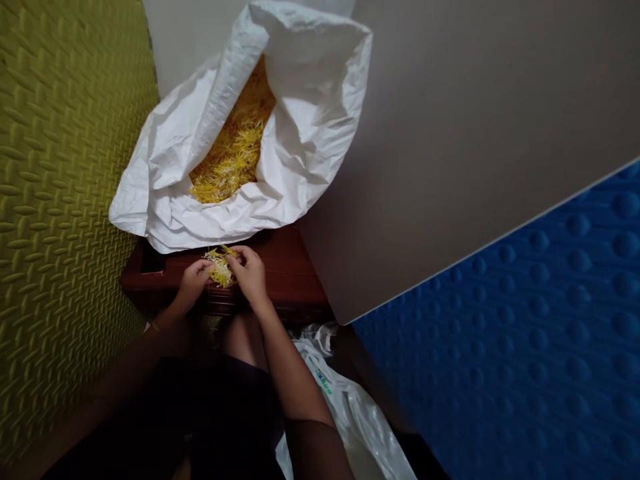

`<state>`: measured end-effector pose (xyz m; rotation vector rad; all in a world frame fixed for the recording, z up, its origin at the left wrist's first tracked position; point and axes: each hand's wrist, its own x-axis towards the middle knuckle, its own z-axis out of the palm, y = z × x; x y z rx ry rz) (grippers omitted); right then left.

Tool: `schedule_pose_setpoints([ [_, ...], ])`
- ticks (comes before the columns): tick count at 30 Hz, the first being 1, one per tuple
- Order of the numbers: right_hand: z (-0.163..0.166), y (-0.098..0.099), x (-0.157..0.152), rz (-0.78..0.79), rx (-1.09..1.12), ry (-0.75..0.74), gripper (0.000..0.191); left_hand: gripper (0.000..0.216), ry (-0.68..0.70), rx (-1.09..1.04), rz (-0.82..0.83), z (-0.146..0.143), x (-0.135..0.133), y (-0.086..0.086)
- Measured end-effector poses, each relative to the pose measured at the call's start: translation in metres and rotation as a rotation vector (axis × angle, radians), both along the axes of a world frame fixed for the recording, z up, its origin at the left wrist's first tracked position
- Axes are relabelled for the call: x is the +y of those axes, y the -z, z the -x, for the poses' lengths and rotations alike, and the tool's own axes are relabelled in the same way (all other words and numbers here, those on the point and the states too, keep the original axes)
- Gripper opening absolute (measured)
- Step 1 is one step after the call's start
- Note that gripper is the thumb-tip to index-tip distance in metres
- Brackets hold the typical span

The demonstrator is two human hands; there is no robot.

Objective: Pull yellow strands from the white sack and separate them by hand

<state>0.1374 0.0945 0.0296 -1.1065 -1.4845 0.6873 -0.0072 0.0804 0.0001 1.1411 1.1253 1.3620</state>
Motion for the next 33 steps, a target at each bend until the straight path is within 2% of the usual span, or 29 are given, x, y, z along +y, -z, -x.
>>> schedule_pose_setpoints([
  [5,-0.002,0.005,0.011,0.047,0.261,-0.017,0.025,0.017,-0.022,0.033,0.005,0.006,0.007,0.006],
  [7,-0.001,0.006,0.014,0.094,0.340,-0.055,0.027,0.017,-0.090,0.107,-0.038,0.006,0.010,0.009],
  [9,0.001,0.007,0.016,0.139,0.408,-0.093,0.028,0.021,-0.237,0.244,-0.143,0.006,0.008,0.007],
  [12,0.003,0.007,0.016,0.167,0.445,-0.129,0.027,0.022,-0.482,0.480,-0.379,0.007,0.000,-0.004],
  [14,0.005,0.005,0.016,0.177,0.452,-0.154,0.026,0.018,-0.531,0.583,-0.509,0.008,-0.006,-0.016],
  [16,0.006,0.002,0.014,0.178,0.456,-0.189,0.027,0.017,-0.462,0.631,-0.566,0.010,-0.006,-0.026],
  [18,0.007,-0.001,0.013,0.163,0.433,-0.215,0.029,0.016,-0.337,0.619,-0.527,0.010,-0.001,-0.031],
  [22,0.009,-0.005,0.013,0.132,0.344,-0.227,0.020,0.024,-0.039,0.383,-0.250,0.006,0.017,-0.031],
  [24,0.010,-0.006,0.014,0.121,0.309,-0.228,0.017,0.025,0.079,0.246,-0.162,0.004,0.023,-0.030],
  [27,0.010,-0.004,0.017,0.097,0.260,-0.203,0.017,0.022,0.112,0.192,-0.162,0.003,0.025,-0.030],
  [33,0.011,0.002,0.021,0.000,0.148,-0.124,0.016,0.019,0.075,0.313,-0.222,0.003,0.024,-0.033],
])
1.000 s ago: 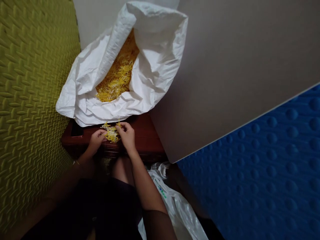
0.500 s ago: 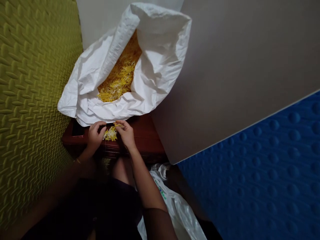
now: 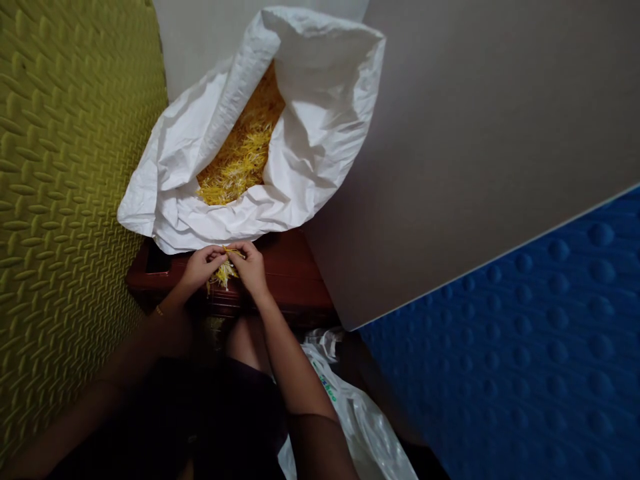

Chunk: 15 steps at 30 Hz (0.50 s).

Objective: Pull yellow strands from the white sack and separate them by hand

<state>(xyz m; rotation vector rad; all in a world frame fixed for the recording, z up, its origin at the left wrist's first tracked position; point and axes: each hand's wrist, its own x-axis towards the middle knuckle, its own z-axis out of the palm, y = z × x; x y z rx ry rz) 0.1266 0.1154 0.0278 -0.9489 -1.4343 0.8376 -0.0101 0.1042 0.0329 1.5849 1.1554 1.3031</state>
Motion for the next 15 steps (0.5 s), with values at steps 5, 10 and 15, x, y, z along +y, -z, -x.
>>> schedule_pose_setpoints([
  [5,-0.004,-0.003,-0.007,-0.014,-0.053,-0.066,0.015,0.012,-0.052,-0.032,0.053,-0.002,-0.001,0.001],
  [10,-0.007,-0.011,-0.017,-0.164,-0.285,-0.052,0.016,0.007,-0.075,-0.090,0.066,-0.004,0.000,0.008],
  [15,-0.006,-0.012,-0.017,-0.205,-0.313,0.074,0.015,0.014,-0.065,-0.156,0.083,-0.005,-0.003,0.009],
])
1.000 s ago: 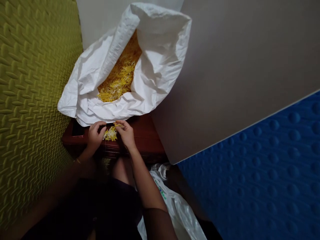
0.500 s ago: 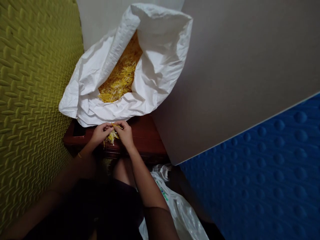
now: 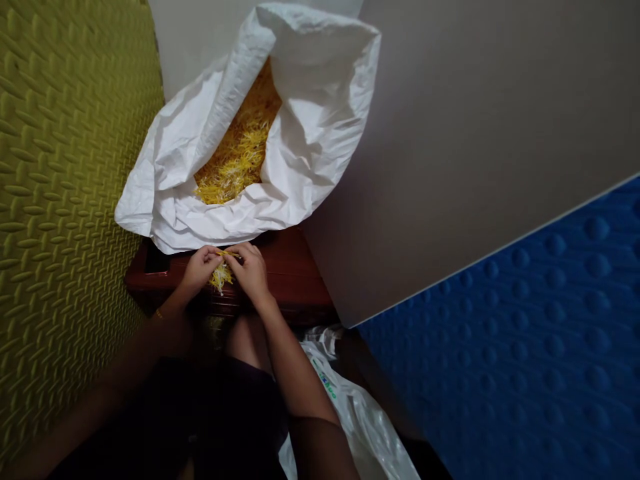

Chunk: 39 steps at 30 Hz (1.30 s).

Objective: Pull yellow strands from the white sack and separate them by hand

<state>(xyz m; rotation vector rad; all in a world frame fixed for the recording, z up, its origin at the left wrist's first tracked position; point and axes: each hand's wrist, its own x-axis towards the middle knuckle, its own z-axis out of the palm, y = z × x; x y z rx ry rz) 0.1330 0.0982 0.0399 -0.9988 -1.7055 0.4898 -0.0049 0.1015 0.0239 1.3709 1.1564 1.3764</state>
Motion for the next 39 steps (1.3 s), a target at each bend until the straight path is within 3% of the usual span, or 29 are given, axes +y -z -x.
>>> schedule_pose_setpoints([
  [8,0.008,0.008,0.003,0.291,0.349,-0.120,0.024,0.014,0.032,-0.115,0.089,0.001,-0.005,-0.012],
  [15,0.003,0.007,0.006,0.192,0.274,-0.069,0.018,0.015,0.058,-0.215,0.115,0.000,-0.006,-0.013],
  [19,0.000,0.001,0.004,0.077,0.153,-0.006,0.012,0.015,0.083,-0.115,0.109,0.001,-0.006,-0.011],
  [23,0.002,-0.002,0.000,0.004,0.088,0.035,0.009,0.014,0.004,0.033,0.052,0.002,-0.002,-0.006],
  [28,0.004,0.001,0.002,0.137,0.259,-0.025,0.015,0.011,0.013,0.027,-0.001,0.002,-0.003,-0.006],
  [35,0.012,0.014,0.008,0.351,0.542,-0.072,0.022,0.010,0.088,-0.103,0.054,-0.003,-0.011,-0.011],
  [37,0.010,0.017,0.012,0.291,0.502,-0.002,0.021,0.009,0.082,-0.125,0.068,-0.005,-0.014,-0.012],
  [39,-0.003,0.019,0.019,0.133,0.394,0.179,0.020,0.009,0.077,-0.140,0.082,-0.006,-0.017,-0.012],
])
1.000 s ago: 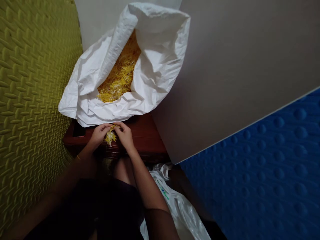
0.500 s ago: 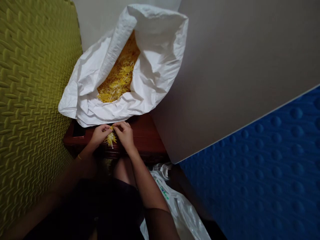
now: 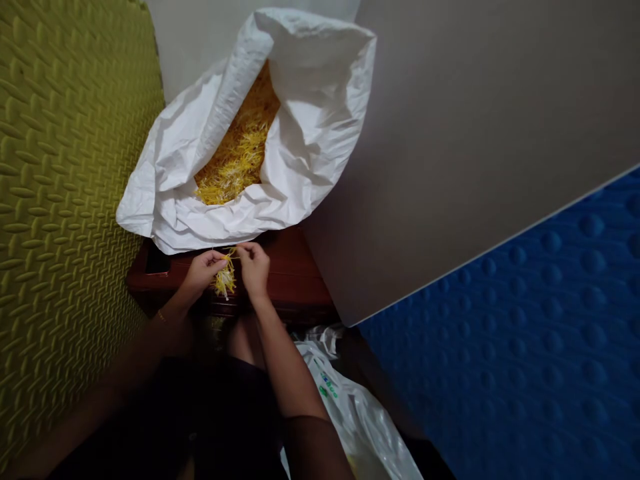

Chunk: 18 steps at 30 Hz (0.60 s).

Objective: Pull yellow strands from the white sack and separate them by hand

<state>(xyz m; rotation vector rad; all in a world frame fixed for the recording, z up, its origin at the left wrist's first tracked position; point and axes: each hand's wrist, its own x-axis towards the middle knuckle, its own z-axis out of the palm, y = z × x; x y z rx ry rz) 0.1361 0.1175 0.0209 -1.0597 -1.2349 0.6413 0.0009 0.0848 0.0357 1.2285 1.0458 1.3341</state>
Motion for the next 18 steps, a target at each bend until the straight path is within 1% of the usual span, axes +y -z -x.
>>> schedule_pose_setpoints([
  [2,-0.023,0.003,0.011,-0.103,-0.138,0.265,0.020,0.011,-0.032,-0.012,0.006,0.001,-0.002,0.000],
  [3,-0.037,0.007,0.016,-0.117,-0.188,0.376,0.021,0.012,-0.064,-0.023,0.008,0.003,-0.003,0.001],
  [4,-0.050,0.011,0.022,-0.098,-0.234,0.434,0.021,0.013,-0.101,-0.035,0.008,0.004,-0.003,0.001],
  [6,-0.072,0.024,0.029,0.011,-0.387,0.434,0.021,0.015,-0.161,-0.059,0.013,0.007,-0.002,0.002],
  [8,-0.085,0.041,0.032,0.143,-0.550,0.379,0.022,0.017,-0.182,-0.074,0.017,0.007,-0.001,0.003],
  [10,-0.087,0.057,0.030,0.227,-0.644,0.337,0.025,0.018,-0.184,-0.077,0.014,0.005,0.001,0.004],
  [12,-0.082,0.067,0.027,0.252,-0.674,0.319,0.027,0.018,-0.179,-0.073,0.011,0.002,0.002,0.006],
  [14,-0.071,0.067,0.021,0.224,-0.676,0.346,0.031,0.016,-0.178,-0.059,0.006,0.000,0.003,0.008],
  [15,-0.065,0.062,0.017,0.182,-0.670,0.361,0.032,0.015,-0.185,-0.049,0.001,-0.001,0.004,0.009],
  [17,-0.048,0.046,0.005,0.036,-0.621,0.337,0.030,0.013,-0.213,-0.014,-0.011,-0.001,0.006,0.011],
  [18,-0.038,0.036,-0.004,-0.054,-0.579,0.287,0.028,0.012,-0.229,0.008,-0.020,-0.001,0.007,0.011],
])
